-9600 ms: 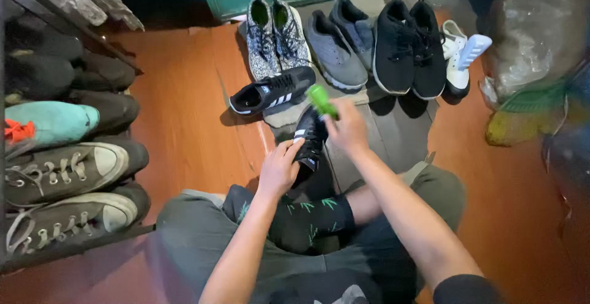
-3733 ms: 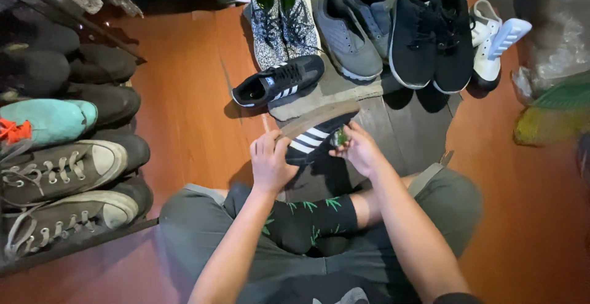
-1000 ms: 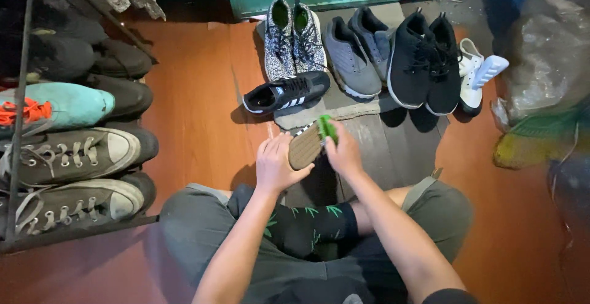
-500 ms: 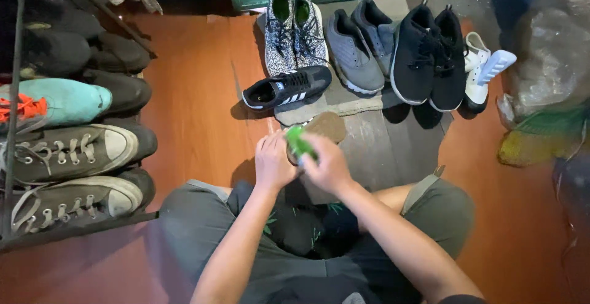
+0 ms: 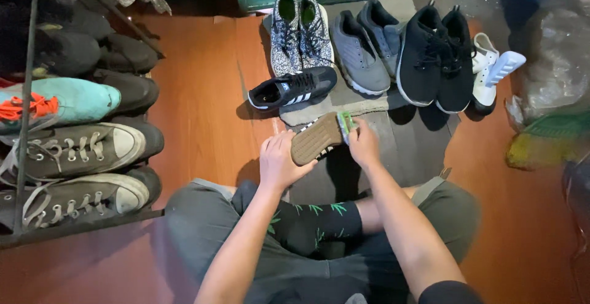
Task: Cleaning the sole of a sneaker using a small brush while sitting on the floor
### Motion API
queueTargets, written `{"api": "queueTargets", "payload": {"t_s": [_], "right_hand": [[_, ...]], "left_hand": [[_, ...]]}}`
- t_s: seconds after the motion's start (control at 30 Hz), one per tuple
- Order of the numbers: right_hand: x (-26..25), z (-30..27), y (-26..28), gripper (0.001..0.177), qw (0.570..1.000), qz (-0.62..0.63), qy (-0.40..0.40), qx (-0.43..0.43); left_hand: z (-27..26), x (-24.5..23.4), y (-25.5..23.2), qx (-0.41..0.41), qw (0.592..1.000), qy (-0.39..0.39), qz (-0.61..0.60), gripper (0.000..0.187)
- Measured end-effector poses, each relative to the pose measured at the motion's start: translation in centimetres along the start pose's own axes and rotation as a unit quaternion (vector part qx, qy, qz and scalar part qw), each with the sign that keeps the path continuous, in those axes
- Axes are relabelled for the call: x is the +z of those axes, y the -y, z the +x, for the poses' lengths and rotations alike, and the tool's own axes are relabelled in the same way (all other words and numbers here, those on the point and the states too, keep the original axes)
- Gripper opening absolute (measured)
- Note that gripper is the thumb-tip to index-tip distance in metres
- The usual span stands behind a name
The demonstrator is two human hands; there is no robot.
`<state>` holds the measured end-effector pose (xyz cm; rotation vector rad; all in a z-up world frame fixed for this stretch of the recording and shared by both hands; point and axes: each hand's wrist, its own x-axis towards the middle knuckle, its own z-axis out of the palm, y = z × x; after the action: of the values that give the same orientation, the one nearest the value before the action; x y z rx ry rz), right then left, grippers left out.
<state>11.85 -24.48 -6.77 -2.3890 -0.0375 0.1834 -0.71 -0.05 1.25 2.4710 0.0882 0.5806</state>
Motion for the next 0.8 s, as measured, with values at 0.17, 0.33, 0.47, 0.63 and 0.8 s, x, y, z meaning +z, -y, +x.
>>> {"api": "queueTargets", "payload": {"t_s": [0.17,0.33,0.47,0.63,0.8], "right_hand": [[-1.4,-1.8,2.7,0.040,0.998,-0.002,-0.042,0.043],[0.4,-6.3,8.1,0.033,0.934,0.046,-0.161,-0.316],[3.4,-5.7,5.5,0.032,0.849,-0.096,-0.151,-0.497],[-3.1,-2.6,5.8,0.040,0.979,-0.024,0.013,-0.204],[-1.0,-0.2,-2.4,0.042,0.994,-0.058,0.000,0.089]], "left_hand": [[0.0,0.0,-0.1,-0.002,1.000,0.001,0.003,0.084],[-0.1,0.5,0.7,0.001,1.000,0.005,0.001,0.085],[-0.4,1.6,1.2,0.021,0.999,0.008,0.024,0.087],[0.2,0.1,0.1,0.005,1.000,0.018,0.020,0.084],[0.2,0.1,-0.2,0.009,1.000,0.015,0.020,0.085]]}}
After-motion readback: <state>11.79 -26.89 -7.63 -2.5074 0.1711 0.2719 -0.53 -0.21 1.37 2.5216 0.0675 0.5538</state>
